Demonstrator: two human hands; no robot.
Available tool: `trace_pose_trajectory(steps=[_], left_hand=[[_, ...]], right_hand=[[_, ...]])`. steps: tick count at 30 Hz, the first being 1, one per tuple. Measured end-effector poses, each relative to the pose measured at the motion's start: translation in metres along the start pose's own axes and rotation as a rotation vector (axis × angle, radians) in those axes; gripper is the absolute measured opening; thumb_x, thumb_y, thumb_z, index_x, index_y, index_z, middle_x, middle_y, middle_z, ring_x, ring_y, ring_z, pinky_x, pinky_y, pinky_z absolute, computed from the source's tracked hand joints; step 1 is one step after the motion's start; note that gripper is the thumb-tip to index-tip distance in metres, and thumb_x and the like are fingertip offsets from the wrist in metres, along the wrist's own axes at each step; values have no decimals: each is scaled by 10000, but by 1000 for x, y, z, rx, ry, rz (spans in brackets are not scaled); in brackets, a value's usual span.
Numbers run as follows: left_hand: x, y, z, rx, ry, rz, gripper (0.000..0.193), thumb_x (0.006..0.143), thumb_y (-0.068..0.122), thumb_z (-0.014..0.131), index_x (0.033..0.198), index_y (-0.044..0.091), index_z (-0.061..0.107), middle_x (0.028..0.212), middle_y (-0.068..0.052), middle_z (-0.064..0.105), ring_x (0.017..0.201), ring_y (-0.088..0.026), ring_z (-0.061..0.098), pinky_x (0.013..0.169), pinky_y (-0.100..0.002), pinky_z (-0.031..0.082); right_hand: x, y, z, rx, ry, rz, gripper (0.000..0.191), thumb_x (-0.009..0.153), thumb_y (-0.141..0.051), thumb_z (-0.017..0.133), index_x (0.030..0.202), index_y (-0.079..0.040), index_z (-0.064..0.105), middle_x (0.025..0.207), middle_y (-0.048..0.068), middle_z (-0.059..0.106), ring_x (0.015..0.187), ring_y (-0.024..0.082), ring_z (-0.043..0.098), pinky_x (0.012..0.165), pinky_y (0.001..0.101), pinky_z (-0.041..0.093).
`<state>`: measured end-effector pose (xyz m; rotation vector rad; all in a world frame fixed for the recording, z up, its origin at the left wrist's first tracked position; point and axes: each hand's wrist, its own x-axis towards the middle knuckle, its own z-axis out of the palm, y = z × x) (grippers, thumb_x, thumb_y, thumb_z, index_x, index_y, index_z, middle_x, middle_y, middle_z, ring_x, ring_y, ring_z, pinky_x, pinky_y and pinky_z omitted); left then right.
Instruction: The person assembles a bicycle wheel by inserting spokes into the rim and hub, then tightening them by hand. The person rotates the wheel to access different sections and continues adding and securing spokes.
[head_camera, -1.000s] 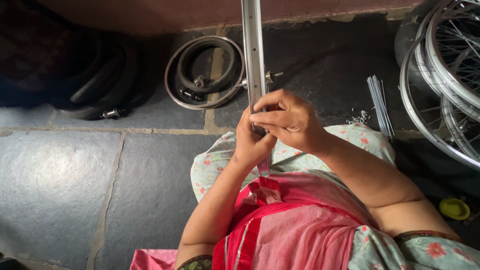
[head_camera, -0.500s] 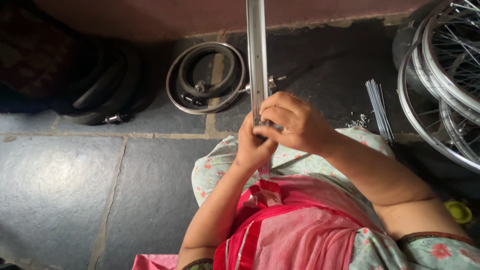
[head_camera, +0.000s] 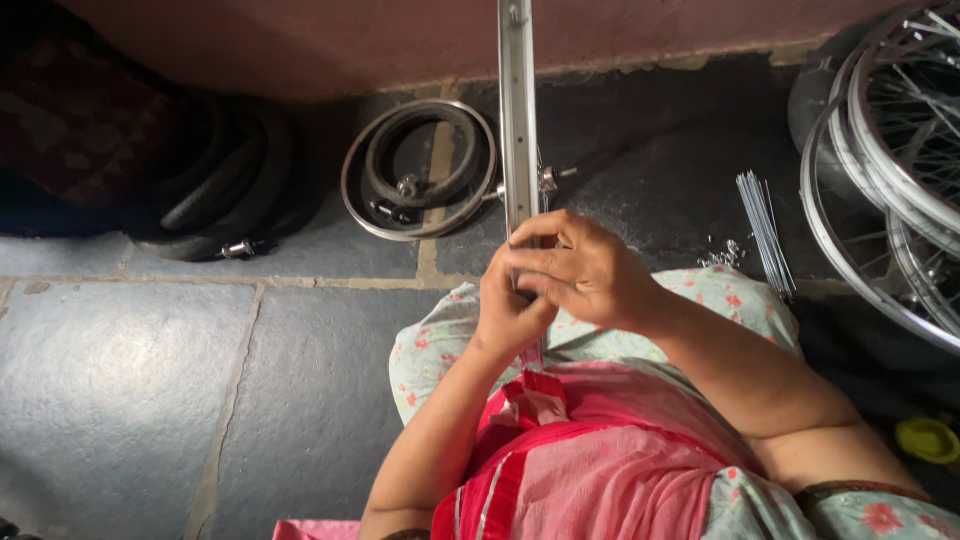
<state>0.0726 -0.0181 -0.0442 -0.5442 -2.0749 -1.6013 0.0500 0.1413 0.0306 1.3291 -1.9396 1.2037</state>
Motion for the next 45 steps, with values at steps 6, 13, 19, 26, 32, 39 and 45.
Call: trace_pose_trajectory(steps=[6, 13, 19, 26, 32, 39, 45], left_hand=[[-3, 2, 2, -5, -11, -105, 400, 783, 65, 680, 1177, 35, 618, 1051, -112, 677, 933, -238, 700, 838, -333, 564], [-1, 6, -2, 7, -1, -21, 410, 792, 41, 678, 1195, 28, 608, 1093, -120, 670, 995, -243, 698, 879, -336, 556], [-4, 7, -9, -22, -45, -23, 352, 790, 24, 679, 1135, 43, 617, 1031, -80, 671, 935, -186, 685, 846, -312, 557], [-18, 4, -27, -75, 1, -193, 407, 709, -16, 622, 1113, 38, 605, 992, -34, 615, 892, -105, 589, 815, -263, 511], [-17, -6, -30, -213, 42, -55, 346, 747, -51, 586, 1081, 36, 557, 1098, -66, 584, 1084, -145, 581, 993, -294, 495], [-16, 0, -32, -163, 9, -130, 394, 727, -44, 582, 1116, 18, 575, 1079, -54, 583, 996, -129, 557, 907, -274, 486], [35, -10, -34, -208, -12, -244, 429, 729, -27, 597, 1155, 25, 593, 1028, -24, 594, 904, -95, 559, 792, -248, 491]], right_hand=[[0, 1, 6, 53, 115, 91, 227, 855, -94, 894, 971, -72, 699, 1066, 36, 663, 907, 171, 689, 761, 297, 566], [2, -6, 1, 42, 48, 13, 212, 867, -22, 834, 1052, -28, 731, 1098, 92, 676, 967, 199, 707, 803, 317, 594], [-9, 12, 17, 162, 135, 70, 259, 828, -115, 899, 928, -51, 670, 1051, 58, 635, 841, 117, 649, 683, 259, 555], [-51, 130, 46, -21, 486, 513, 112, 979, -123, 775, 1003, -51, 692, 1042, 74, 652, 766, 146, 615, 637, 276, 502], [-87, 200, 109, -558, 99, 529, 315, 823, -394, 824, 755, -105, 720, 813, 76, 689, 731, 313, 688, 612, 454, 544], [-70, 217, 146, -783, 133, 454, 306, 912, -321, 755, 706, -113, 666, 750, 82, 662, 668, 316, 682, 607, 479, 553], [-81, 221, 143, -681, 191, 535, 127, 894, -200, 666, 870, -90, 605, 844, 106, 679, 709, 338, 679, 593, 473, 550]])
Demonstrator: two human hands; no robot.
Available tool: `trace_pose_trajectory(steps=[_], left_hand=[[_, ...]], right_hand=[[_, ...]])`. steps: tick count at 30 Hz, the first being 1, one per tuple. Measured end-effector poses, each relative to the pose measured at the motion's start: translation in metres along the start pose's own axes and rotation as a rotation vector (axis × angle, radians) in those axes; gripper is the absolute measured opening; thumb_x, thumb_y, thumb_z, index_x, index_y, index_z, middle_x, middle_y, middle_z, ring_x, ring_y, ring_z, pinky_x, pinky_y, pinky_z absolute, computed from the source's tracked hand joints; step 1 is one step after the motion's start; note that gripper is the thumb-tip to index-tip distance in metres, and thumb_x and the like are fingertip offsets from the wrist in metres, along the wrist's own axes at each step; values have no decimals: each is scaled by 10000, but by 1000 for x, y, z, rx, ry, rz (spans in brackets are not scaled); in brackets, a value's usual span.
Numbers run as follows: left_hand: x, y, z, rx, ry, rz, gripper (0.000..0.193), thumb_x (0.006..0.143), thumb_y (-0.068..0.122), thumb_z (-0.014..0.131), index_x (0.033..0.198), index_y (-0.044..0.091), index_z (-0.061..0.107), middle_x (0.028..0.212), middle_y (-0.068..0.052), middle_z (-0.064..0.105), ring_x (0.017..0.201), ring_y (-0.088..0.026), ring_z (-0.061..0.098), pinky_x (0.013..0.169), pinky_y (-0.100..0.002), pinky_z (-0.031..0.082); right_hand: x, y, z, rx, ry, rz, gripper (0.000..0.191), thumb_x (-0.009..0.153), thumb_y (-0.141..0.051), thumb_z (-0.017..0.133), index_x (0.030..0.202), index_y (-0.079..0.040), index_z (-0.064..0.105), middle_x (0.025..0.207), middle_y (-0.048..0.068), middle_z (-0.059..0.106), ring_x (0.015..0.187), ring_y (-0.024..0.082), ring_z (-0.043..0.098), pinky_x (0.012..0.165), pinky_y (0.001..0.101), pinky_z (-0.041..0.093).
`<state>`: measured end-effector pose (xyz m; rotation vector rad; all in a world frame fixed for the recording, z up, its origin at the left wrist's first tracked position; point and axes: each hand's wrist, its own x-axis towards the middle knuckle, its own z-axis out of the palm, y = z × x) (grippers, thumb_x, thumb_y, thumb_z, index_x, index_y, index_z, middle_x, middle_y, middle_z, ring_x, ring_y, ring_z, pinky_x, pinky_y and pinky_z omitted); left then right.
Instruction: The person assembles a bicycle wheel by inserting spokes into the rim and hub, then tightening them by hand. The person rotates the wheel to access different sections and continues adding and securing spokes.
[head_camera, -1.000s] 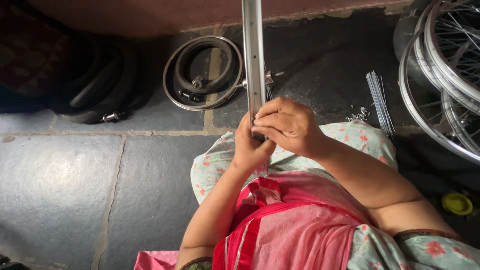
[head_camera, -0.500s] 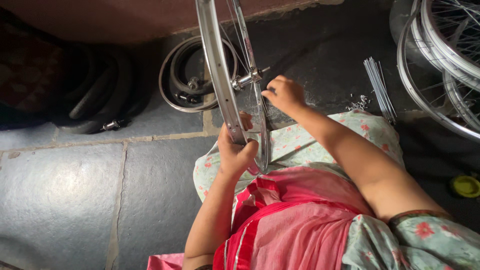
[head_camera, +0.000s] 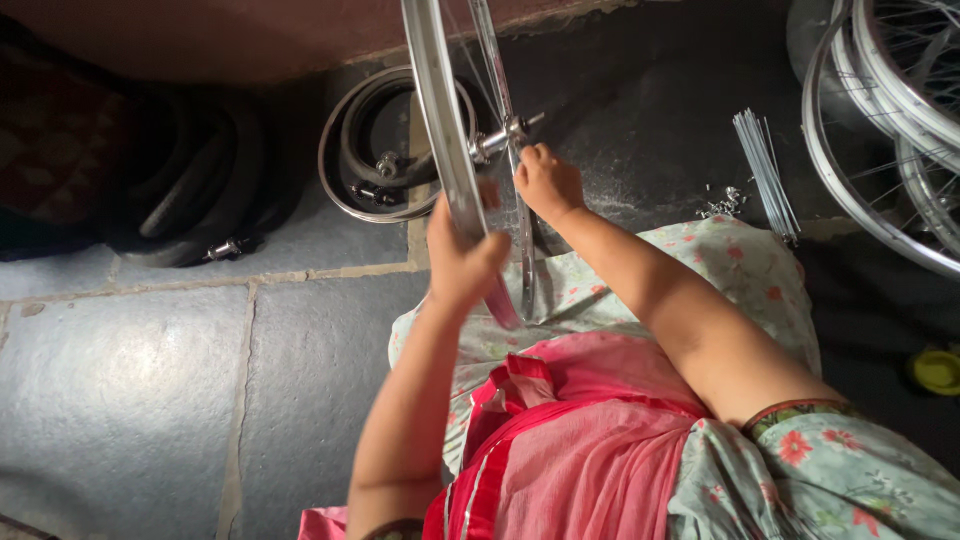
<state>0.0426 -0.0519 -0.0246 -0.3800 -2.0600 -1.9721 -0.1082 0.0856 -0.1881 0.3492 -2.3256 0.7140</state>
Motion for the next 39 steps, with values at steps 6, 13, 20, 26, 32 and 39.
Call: trace_pose_trajectory(steps=[6, 13, 20, 26, 32, 39], left_hand=[[100, -14, -11, -63, 26, 118, 678, 748, -36, 649, 1393, -5, 440, 1178, -111, 507, 979, -228, 495, 817, -363, 405], [29, -88, 3, 14, 102, 314, 554, 765, -72, 600, 1305, 16, 514, 1218, -89, 601, 1151, -175, 604, 1042, -331, 483], [12, -79, 31, -47, 37, 217, 437, 787, -128, 558, 1193, 26, 512, 1101, -81, 652, 1014, -149, 665, 901, -299, 549], [31, 2, 40, -93, 28, 62, 400, 805, -87, 596, 1168, 52, 500, 1026, -34, 623, 928, -107, 622, 841, -289, 554], [31, 39, 36, 24, 17, 145, 375, 881, -15, 686, 1210, 35, 514, 989, -21, 610, 873, -76, 577, 772, -264, 525], [-30, 27, 37, 165, 87, -11, 321, 859, 60, 701, 1140, 36, 548, 840, -29, 595, 700, -90, 559, 615, -288, 490]], right_hand=[[-27, 2, -12, 575, -332, 518, 161, 997, -232, 623, 949, -79, 636, 708, 97, 677, 590, 225, 633, 527, 363, 501], [-30, 19, -26, 1047, -406, 786, 148, 992, -187, 624, 947, -48, 646, 699, 56, 650, 551, 108, 561, 483, 247, 444], [-34, 33, -55, 1289, -517, 955, 149, 996, -202, 638, 972, -55, 640, 699, 20, 607, 546, 93, 539, 450, 217, 346], [-41, 30, -118, 1571, -547, 1032, 139, 987, -202, 668, 995, -63, 662, 692, 6, 591, 520, 50, 484, 442, 190, 341], [-32, 5, -145, 1936, -568, 1329, 144, 964, -196, 692, 965, -63, 637, 762, -3, 611, 593, 34, 537, 473, 141, 398], [-1, -10, -116, 1999, -494, 1382, 138, 984, -182, 681, 935, -68, 620, 800, 2, 612, 632, 43, 552, 502, 131, 425]])
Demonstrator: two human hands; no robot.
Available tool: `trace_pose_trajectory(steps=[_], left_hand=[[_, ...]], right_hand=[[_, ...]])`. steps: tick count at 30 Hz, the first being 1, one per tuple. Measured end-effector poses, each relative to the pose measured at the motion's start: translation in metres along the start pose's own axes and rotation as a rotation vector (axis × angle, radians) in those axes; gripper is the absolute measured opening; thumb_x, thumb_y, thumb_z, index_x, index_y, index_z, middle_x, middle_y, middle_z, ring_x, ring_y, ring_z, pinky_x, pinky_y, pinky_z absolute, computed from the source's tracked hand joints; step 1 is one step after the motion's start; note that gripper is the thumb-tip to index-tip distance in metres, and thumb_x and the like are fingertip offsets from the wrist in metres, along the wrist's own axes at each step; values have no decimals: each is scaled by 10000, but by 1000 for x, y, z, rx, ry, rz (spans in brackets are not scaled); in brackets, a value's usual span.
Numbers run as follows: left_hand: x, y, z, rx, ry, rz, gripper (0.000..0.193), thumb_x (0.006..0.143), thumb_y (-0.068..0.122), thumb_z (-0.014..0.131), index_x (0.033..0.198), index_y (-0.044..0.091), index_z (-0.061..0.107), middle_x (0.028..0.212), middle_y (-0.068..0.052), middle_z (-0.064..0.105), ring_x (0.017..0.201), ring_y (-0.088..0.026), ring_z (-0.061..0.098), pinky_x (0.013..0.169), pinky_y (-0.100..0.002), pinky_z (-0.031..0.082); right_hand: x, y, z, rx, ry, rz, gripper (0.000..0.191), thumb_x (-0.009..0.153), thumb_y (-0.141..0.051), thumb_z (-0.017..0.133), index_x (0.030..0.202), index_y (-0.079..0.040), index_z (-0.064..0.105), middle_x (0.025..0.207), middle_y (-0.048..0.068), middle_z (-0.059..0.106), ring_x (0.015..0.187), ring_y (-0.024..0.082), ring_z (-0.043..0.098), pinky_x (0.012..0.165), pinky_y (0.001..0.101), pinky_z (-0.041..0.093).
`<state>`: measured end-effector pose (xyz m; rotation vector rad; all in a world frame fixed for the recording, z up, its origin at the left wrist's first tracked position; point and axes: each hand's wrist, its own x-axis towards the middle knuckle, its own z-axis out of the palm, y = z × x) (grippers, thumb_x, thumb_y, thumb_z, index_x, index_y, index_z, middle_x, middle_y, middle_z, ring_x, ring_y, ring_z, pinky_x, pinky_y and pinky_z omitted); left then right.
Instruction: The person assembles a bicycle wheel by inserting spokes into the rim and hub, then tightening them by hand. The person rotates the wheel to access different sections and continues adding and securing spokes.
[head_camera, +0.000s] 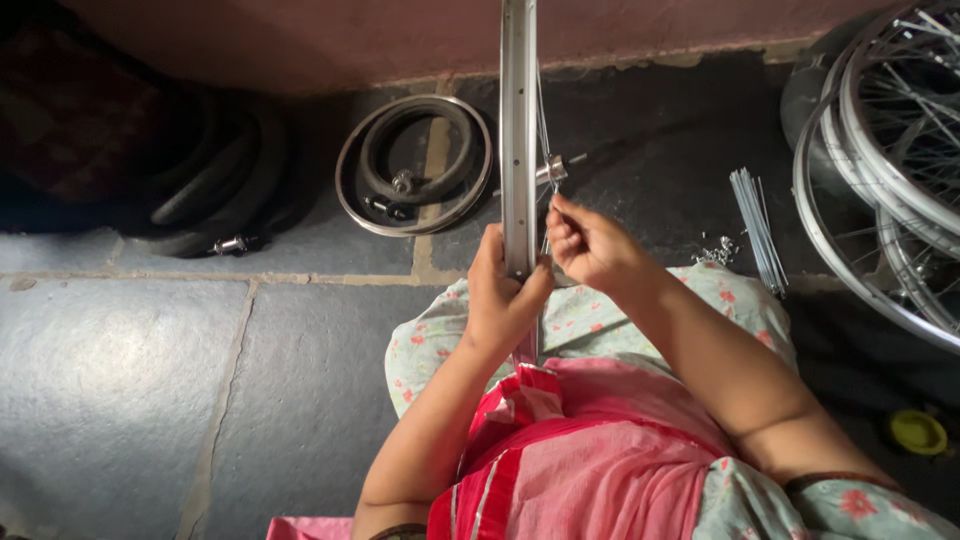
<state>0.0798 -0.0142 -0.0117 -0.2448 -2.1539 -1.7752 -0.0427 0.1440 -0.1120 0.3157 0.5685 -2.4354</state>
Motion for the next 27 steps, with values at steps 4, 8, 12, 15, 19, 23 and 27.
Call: trace_pose_trajectory(steps=[4, 8, 12, 15, 19, 23, 27], left_hand=[[-6, -8, -1, 77, -11, 113, 298, 890, 69, 694, 1144, 40, 540, 842, -55, 587, 723, -114, 559, 658, -305, 494], [-6, -8, 1, 73, -22, 48, 310, 881, 83, 704, 1143, 41, 544, 807, -56, 585, 689, -115, 550, 629, -302, 486], [-9, -6, 2, 41, -9, 106, 334, 894, 73, 687, 1193, 41, 542, 870, -62, 606, 723, -116, 578, 661, -296, 506], [-10, -5, 4, 41, 6, 123, 335, 905, 63, 686, 1209, 41, 547, 914, -73, 635, 757, -126, 603, 695, -302, 518], [-11, -2, 7, 57, 26, 124, 342, 888, 58, 693, 1195, 41, 544, 929, -84, 637, 772, -145, 611, 711, -310, 520], [-13, -1, 8, 46, 14, 121, 339, 885, 59, 686, 1205, 41, 573, 925, -92, 629, 762, -161, 597, 712, -316, 515], [-14, -4, 8, 87, 26, 96, 321, 872, 70, 696, 1160, 42, 558, 902, -96, 621, 741, -173, 600, 699, -320, 512]], right_hand=[[30, 10, 8, 1, -61, 5, 170, 1001, -179, 668, 957, -15, 655, 790, 12, 592, 627, 40, 522, 507, 122, 426], [45, 16, 10, 15, -22, -61, 152, 1003, -157, 660, 935, -20, 650, 831, 18, 614, 624, 32, 498, 508, 121, 427], [42, 15, 2, 59, -47, -15, 157, 1014, -131, 652, 941, 9, 644, 829, 31, 604, 641, 42, 517, 518, 113, 444], [39, 12, -5, 68, -52, -1, 161, 1011, -117, 646, 956, 35, 646, 828, 40, 604, 662, 52, 549, 520, 106, 454], [36, 9, -8, 84, -8, -17, 149, 1002, -104, 652, 957, 37, 641, 849, 52, 623, 681, 56, 571, 519, 108, 466], [31, 9, -6, 104, -16, -35, 150, 1005, -102, 652, 968, 42, 636, 861, 63, 627, 693, 62, 584, 532, 105, 482], [24, 9, 1, 119, -18, -48, 153, 998, -105, 656, 970, 45, 643, 861, 65, 630, 688, 61, 587, 539, 106, 499]])
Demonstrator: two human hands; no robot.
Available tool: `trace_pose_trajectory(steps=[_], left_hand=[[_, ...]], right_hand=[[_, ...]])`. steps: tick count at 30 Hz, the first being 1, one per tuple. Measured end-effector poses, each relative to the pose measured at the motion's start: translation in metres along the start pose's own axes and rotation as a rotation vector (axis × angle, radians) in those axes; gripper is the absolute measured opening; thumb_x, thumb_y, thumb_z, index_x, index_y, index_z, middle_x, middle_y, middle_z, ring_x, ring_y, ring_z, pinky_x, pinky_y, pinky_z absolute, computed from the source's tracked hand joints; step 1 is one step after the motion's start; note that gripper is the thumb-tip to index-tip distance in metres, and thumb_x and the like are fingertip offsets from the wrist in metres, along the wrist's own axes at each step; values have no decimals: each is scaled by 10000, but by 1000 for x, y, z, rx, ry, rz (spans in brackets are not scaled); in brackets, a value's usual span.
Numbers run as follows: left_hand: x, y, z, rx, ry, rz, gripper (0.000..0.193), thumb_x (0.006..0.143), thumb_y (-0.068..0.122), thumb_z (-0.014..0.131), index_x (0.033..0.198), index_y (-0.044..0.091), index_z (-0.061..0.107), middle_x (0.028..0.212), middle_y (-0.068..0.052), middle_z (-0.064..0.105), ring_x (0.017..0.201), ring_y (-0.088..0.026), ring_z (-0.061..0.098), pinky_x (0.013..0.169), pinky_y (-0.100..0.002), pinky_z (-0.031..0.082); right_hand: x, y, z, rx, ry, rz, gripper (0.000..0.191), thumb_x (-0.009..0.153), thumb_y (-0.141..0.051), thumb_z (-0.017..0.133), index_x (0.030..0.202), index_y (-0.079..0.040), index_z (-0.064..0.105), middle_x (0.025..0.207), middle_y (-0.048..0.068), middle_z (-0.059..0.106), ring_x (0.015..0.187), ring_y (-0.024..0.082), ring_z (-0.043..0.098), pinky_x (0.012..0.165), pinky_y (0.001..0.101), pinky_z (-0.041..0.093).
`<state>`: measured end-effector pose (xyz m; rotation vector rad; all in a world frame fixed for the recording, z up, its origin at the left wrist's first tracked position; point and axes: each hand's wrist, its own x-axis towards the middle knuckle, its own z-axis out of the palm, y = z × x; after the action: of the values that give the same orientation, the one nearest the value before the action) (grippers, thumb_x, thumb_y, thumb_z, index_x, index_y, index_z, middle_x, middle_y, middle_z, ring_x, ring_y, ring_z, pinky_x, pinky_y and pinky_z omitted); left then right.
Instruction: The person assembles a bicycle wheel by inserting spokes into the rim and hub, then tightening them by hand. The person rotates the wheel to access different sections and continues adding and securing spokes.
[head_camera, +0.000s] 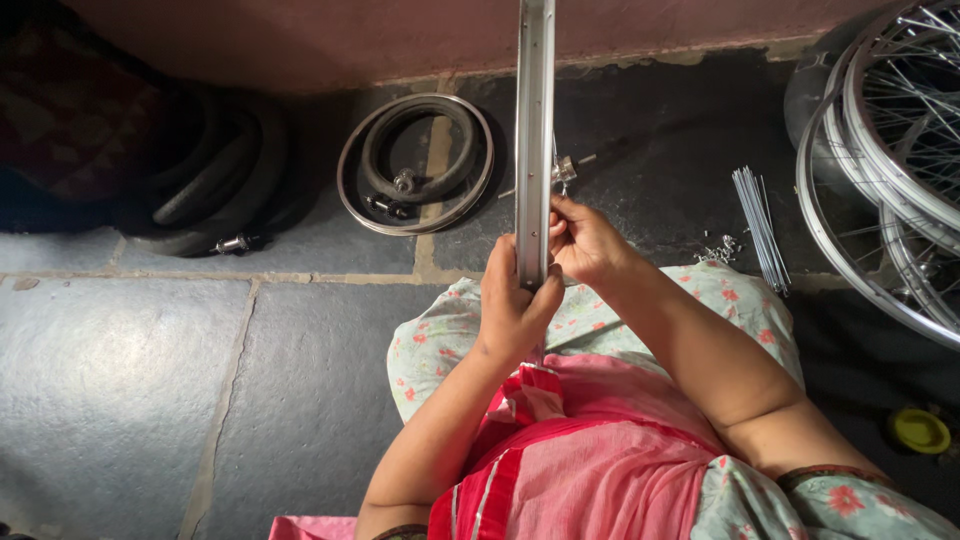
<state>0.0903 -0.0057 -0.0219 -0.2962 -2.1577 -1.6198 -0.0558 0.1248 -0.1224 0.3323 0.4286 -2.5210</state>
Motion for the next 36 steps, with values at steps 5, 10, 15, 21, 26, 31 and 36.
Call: trace_pose_trajectory(steps=[5, 10, 15, 21, 26, 31, 36], left_hand=[[1, -3, -3, 46, 41, 150, 328, 882, 50, 686, 1170, 31, 530, 999, -132, 618, 871, -221, 626, 802, -358, 518], [1, -2, -5, 9, -1, 26, 372, 893, 56, 656, 1226, 20, 494, 1032, -128, 621, 884, -222, 641, 798, -364, 525], [4, 2, -6, 33, -12, -11, 447, 876, 55, 675, 1277, 18, 481, 1071, -117, 599, 921, -214, 645, 824, -341, 536], [16, 5, -13, -86, -44, 192, 692, 740, -35, 622, 1413, -12, 461, 1307, -155, 535, 1247, -259, 541, 1099, -385, 417], [20, 2, -19, -269, -238, 20, 517, 770, -11, 566, 1285, 25, 590, 1180, -88, 595, 1107, -188, 596, 1020, -321, 489], [15, 2, -19, -129, -221, -41, 448, 732, 4, 604, 1178, 41, 585, 1046, -70, 550, 963, -174, 555, 888, -305, 479], [20, 2, -16, -134, -202, -20, 424, 726, -19, 600, 1143, 47, 558, 1017, -48, 507, 938, -154, 507, 858, -296, 461]], right_hand=[[-5, 1, 9, -19, -11, 21, 156, 984, -128, 683, 955, 23, 661, 838, 54, 628, 669, 57, 596, 518, 107, 502], [-4, 5, 12, -18, 17, 23, 118, 988, -129, 689, 958, -17, 665, 838, 28, 623, 669, 50, 606, 529, 108, 507], [-4, 8, 16, -26, -11, 16, 138, 982, -137, 691, 958, -4, 663, 818, 25, 623, 647, 45, 606, 515, 100, 507], [-23, 7, 26, -114, -42, 52, 196, 1042, -180, 642, 980, 5, 642, 832, 25, 622, 690, 48, 629, 566, 94, 523], [-20, -1, -4, -493, -70, -26, 239, 1041, -263, 587, 1041, -38, 667, 857, 33, 678, 722, 84, 673, 627, 201, 568], [16, -68, -100, -1464, 125, -228, 395, 1023, -408, 533, 1050, -51, 700, 916, 117, 770, 778, 207, 729, 673, 337, 595], [-6, -160, -191, -2590, 488, -209, 363, 858, -309, 777, 1147, -99, 714, 1165, 155, 746, 1134, 367, 691, 926, 475, 570]])
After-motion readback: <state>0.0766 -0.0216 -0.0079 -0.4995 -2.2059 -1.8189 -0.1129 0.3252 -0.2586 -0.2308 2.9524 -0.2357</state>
